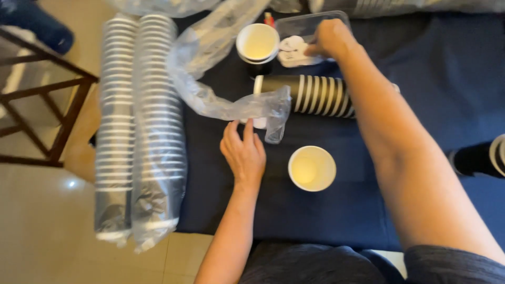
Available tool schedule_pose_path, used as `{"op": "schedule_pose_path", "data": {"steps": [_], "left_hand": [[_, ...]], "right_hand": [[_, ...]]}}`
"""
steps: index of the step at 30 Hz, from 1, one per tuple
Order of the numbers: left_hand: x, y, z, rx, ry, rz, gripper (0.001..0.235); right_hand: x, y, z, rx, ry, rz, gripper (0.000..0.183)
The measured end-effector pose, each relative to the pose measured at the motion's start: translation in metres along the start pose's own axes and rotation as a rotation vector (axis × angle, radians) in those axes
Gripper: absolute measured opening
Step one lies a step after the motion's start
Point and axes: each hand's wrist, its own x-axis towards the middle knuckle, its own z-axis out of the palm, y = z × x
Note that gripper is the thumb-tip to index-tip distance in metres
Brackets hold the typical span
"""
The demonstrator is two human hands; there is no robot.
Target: Applying circular logo stickers to paper coffee cups.
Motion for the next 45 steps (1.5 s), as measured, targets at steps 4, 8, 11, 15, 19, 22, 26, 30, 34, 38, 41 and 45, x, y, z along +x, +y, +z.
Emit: {"op": "schedule_pose_path", "data": {"steps": [4,8,11,15,19,22,26,30,34,38,41,45], "left_hand": [[0.003,0.002,-0.001,-0.055,0.053,0.070,0.043],[0.007,0.001,-0.004,-0.099,0.072,0.064,0.042],[-0.001,0.004,-0.013,-0.178,0.101,0.031,0.041],[-0.001,0.010,-0.036,-0.431,0.158,0.080,0.030],[-0.007,0.022,-0.063,-0.771,-0.062,0.236,0.028],[-0.022,0.027,-0.063,-0.938,-0.326,0.380,0.083],[-0.039,0.045,-0.041,-1.055,-0.429,0.301,0.139],[-0.034,0.057,-0.029,-1.022,-0.401,0.257,0.134],[-0.043,0.062,-0.018,-1.050,-0.476,0.185,0.147],[-0.049,0.064,-0.016,-1.078,-0.492,0.201,0.141],[-0.044,0.062,-0.013,-1.095,-0.483,0.205,0.139],[-0.042,0.065,-0.019,-1.101,-0.469,0.232,0.137]], "right_hand": [[0.034,0.040,0.040,0.163,0.026,0.089,0.043],[-0.016,0.029,-0.010,0.355,0.038,-0.006,0.035],[-0.069,0.017,-0.041,0.594,0.007,0.038,0.034],[-0.139,0.005,-0.080,1.173,0.156,-0.048,0.020],[-0.241,-0.012,-0.098,1.376,0.244,-0.074,0.035],[-0.305,-0.008,-0.077,1.345,0.290,-0.096,0.044],[-0.361,-0.021,-0.043,1.463,0.348,-0.052,0.049],[-0.390,-0.036,-0.039,1.430,0.248,-0.038,0.060],[-0.413,-0.035,-0.013,1.600,0.253,0.078,0.049],[-0.426,-0.034,0.006,1.663,0.279,0.055,0.024],[-0.428,-0.039,0.000,1.547,0.358,-0.028,0.017],[-0.436,-0.045,0.003,1.591,0.345,0.042,0.031]]}}
